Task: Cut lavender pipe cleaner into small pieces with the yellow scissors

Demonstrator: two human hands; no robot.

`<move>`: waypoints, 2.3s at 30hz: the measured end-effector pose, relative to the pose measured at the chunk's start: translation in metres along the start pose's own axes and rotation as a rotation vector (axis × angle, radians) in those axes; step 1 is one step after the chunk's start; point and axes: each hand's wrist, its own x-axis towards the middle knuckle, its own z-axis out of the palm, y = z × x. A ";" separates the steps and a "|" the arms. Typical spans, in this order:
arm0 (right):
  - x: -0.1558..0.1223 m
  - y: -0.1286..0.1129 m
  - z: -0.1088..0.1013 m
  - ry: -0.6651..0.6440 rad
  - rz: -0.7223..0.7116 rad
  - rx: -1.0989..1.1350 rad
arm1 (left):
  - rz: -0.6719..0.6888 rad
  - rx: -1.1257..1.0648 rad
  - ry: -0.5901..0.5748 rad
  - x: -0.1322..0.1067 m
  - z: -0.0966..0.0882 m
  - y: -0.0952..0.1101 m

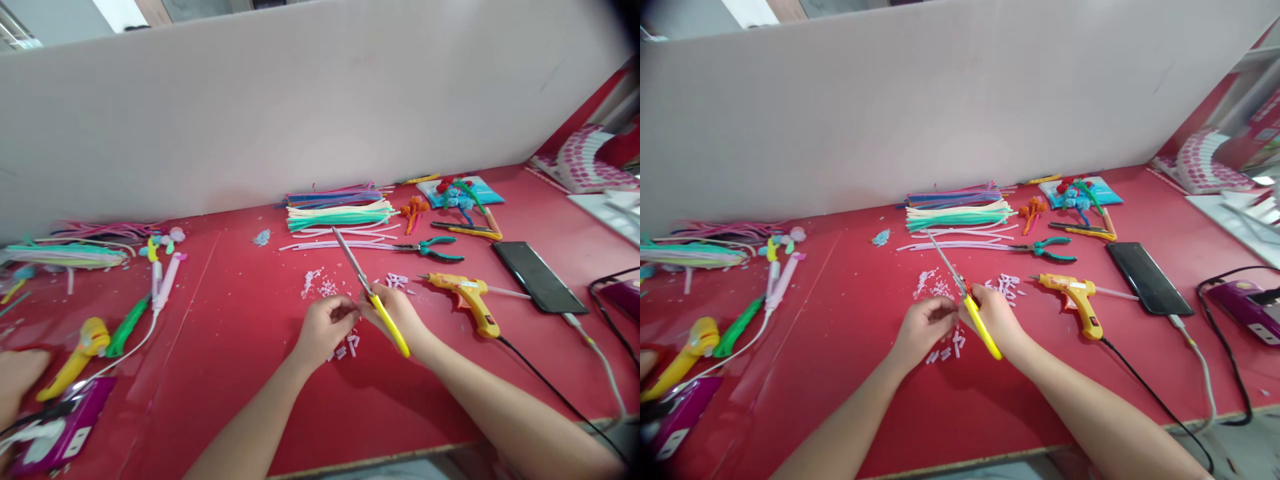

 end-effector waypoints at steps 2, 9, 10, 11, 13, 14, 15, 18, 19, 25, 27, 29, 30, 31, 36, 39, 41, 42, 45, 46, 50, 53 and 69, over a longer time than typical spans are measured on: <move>0.000 0.002 0.002 0.009 -0.013 -0.023 | 0.060 0.112 0.031 0.000 0.000 -0.002; 0.000 0.003 0.000 0.003 -0.005 -0.011 | 0.104 0.285 0.044 0.001 -0.001 -0.004; 0.000 0.003 0.000 0.007 -0.006 -0.016 | 0.120 0.302 0.047 0.001 0.000 -0.003; 0.000 0.003 0.000 0.011 -0.007 -0.025 | 0.139 0.314 0.052 0.000 0.000 -0.002; 0.001 0.003 0.001 0.019 -0.013 -0.049 | 0.171 0.326 0.066 -0.002 0.001 -0.001; 0.001 0.003 0.002 0.024 -0.013 -0.061 | 0.180 0.327 0.070 -0.002 0.001 0.000; 0.001 0.003 0.003 0.024 -0.011 -0.071 | 0.184 0.327 0.073 -0.003 0.002 0.000; 0.001 0.003 0.002 0.016 -0.018 -0.096 | 0.155 0.263 0.076 -0.002 0.002 -0.001; 0.001 0.003 0.000 0.012 -0.027 -0.110 | 0.124 0.200 0.070 -0.002 0.001 -0.002; -0.003 0.002 -0.009 0.036 -0.060 -0.448 | 0.003 -0.346 0.241 0.007 -0.009 0.000; -0.004 0.002 -0.007 0.012 -0.050 -0.558 | 0.019 -0.436 0.308 0.009 -0.012 0.001; -0.005 0.003 -0.002 -0.029 -0.045 -0.622 | 0.031 -0.475 0.332 0.010 -0.015 0.001; -0.005 0.003 0.001 -0.043 -0.044 -0.646 | 0.040 -0.483 0.341 0.010 -0.016 0.001; -0.005 0.004 0.003 -0.051 -0.042 -0.666 | 0.048 -0.486 0.351 0.010 -0.016 0.000; -0.004 0.009 0.011 -0.041 -0.032 -0.722 | 0.063 -0.468 0.412 0.009 -0.017 -0.001; -0.004 0.012 0.012 -0.043 -0.031 -0.741 | 0.047 -0.443 0.432 0.009 -0.018 -0.002; -0.004 0.012 0.013 -0.050 -0.035 -0.753 | 0.046 -0.428 0.439 0.009 -0.018 -0.003; -0.004 0.013 0.013 -0.054 -0.035 -0.760 | 0.049 -0.425 0.441 0.009 -0.018 -0.003; -0.004 0.013 0.015 -0.054 -0.039 -0.778 | 0.053 -0.416 0.442 0.009 -0.019 -0.004; -0.004 0.013 0.015 -0.051 -0.040 -0.781 | 0.054 -0.410 0.442 0.009 -0.019 -0.004; -0.004 0.014 0.016 -0.050 -0.038 -0.779 | 0.061 -0.397 0.435 0.008 -0.019 -0.002; -0.003 0.014 0.016 -0.062 -0.040 -0.765 | 0.059 -0.405 0.428 0.008 -0.019 -0.001; -0.003 0.011 0.010 -0.035 -0.042 -0.729 | 0.064 -0.447 0.427 0.009 -0.021 0.001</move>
